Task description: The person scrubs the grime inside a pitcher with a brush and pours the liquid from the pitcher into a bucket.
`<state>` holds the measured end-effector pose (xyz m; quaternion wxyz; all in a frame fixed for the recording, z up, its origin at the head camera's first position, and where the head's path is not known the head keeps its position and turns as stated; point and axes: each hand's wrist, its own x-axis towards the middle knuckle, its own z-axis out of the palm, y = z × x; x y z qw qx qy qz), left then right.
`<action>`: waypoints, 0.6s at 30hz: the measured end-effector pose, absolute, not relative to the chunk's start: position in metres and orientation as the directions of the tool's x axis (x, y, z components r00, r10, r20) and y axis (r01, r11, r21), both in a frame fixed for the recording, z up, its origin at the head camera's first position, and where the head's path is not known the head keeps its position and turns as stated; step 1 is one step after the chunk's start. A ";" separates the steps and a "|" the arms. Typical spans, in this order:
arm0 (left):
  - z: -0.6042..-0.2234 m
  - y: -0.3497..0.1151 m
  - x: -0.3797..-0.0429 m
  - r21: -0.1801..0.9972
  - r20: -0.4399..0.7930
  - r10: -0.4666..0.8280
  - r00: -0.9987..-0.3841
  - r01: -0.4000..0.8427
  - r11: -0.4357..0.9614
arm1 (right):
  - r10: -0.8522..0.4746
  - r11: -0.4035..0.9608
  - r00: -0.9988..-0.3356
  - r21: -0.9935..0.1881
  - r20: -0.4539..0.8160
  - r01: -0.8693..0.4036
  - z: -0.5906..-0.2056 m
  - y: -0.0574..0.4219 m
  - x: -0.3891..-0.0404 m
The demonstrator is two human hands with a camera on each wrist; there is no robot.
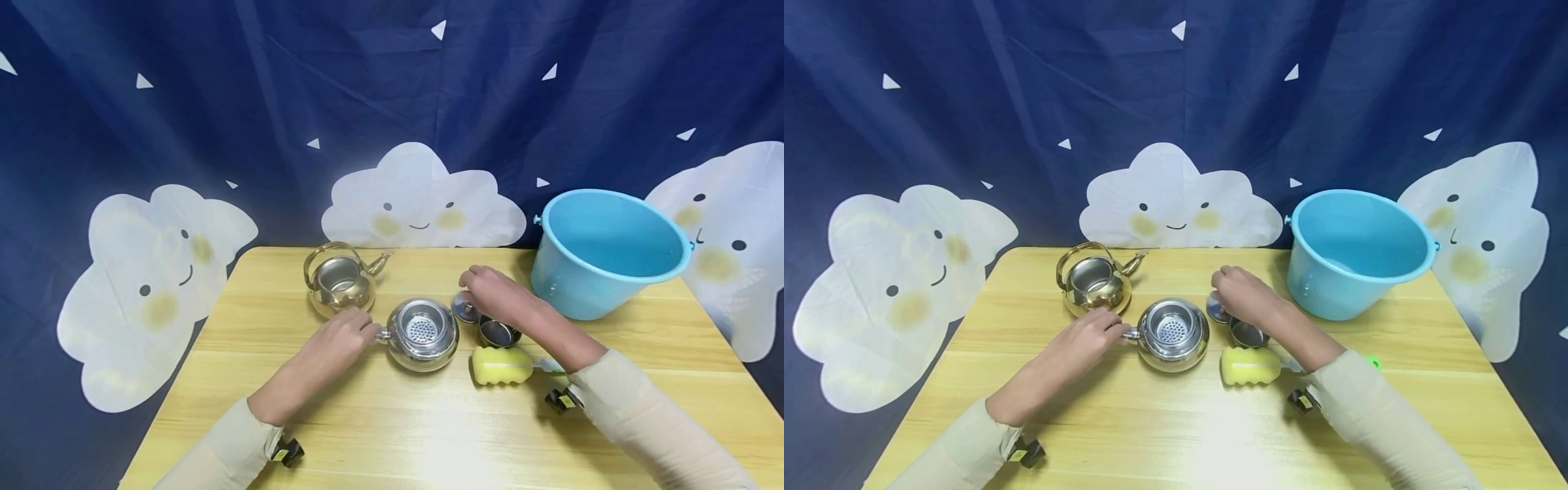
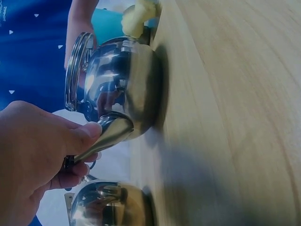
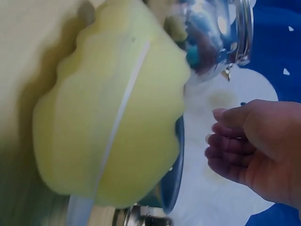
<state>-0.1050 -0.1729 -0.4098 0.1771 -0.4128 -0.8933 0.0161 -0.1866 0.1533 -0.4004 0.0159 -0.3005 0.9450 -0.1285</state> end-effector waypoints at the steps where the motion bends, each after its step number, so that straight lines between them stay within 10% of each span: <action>1: -0.410 -0.173 -0.105 -0.178 0.303 0.744 -0.595 0.732 0.658 | -0.572 0.783 -0.818 -0.260 0.058 -0.566 -0.398 0.152 -0.185; 18: -0.409 -0.173 -0.105 -0.241 0.304 0.760 -0.575 0.725 0.645 | -0.633 0.677 -0.735 -0.286 0.243 -0.678 -0.381 0.125 -0.160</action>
